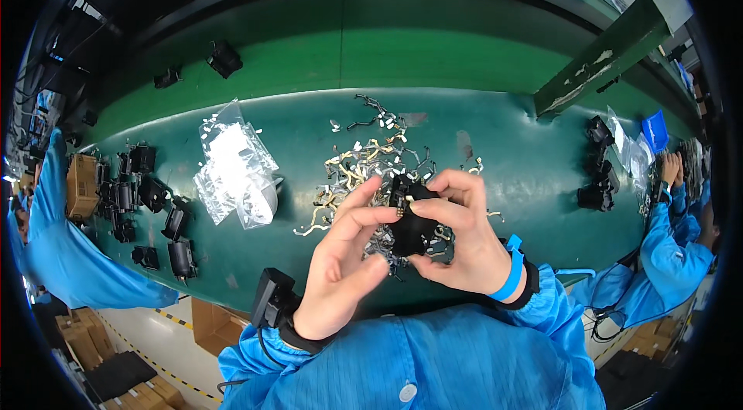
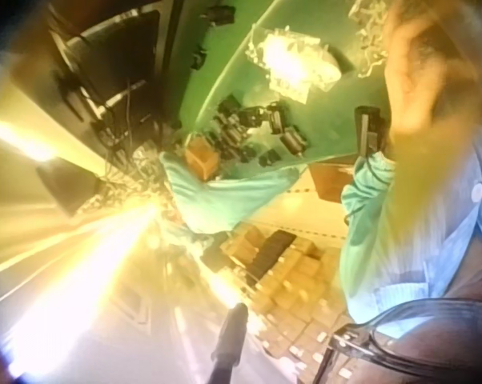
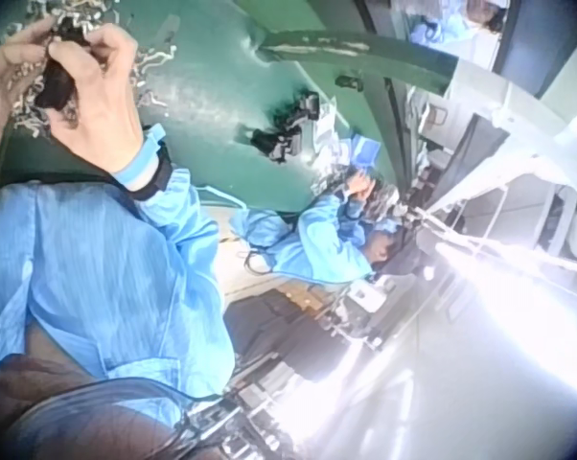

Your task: Manually assemble small electronic components and wiring onto black plastic housings at a factory workstation.

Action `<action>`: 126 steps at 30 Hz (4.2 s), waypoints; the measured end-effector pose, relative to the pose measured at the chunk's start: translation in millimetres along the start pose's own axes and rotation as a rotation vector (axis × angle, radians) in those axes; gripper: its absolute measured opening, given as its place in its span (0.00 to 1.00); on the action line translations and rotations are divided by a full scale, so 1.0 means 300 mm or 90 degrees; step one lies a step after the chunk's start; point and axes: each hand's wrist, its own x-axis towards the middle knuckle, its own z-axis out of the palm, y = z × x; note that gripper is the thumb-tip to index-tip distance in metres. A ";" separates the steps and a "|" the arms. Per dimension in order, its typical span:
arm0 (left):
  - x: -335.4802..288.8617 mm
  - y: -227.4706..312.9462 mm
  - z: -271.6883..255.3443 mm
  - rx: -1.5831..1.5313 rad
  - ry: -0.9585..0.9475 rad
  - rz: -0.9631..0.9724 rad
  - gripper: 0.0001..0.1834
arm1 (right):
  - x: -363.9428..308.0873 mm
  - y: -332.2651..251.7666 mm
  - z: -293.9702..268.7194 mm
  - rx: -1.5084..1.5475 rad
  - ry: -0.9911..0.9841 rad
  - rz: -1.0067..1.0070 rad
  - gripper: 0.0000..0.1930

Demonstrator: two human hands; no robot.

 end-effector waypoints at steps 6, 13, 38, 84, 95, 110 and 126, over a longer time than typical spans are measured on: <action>0.007 -0.090 0.033 0.061 0.055 0.087 0.32 | -0.004 -0.009 0.050 0.031 0.011 0.002 0.41; 0.019 -0.116 0.027 0.091 0.108 0.132 0.33 | 0.033 -0.034 -0.028 0.069 -0.022 0.024 0.37; 0.008 -0.071 -0.022 -0.179 -0.033 -0.054 0.32 | 0.122 -0.006 -0.104 -0.266 -0.063 -0.248 0.11; 0.016 -0.046 -0.053 0.174 0.021 0.044 0.03 | -0.006 0.001 0.042 0.215 0.005 0.126 0.13; 0.010 0.056 -0.006 0.730 0.154 0.197 0.06 | -0.014 -0.014 0.040 0.102 0.014 0.083 0.13; 0.000 0.021 -0.001 0.603 0.233 0.263 0.09 | -0.026 -0.023 0.048 0.124 0.080 0.089 0.11; 0.010 -0.002 -0.024 0.536 0.203 0.248 0.09 | -0.020 -0.031 0.050 0.133 0.063 0.112 0.15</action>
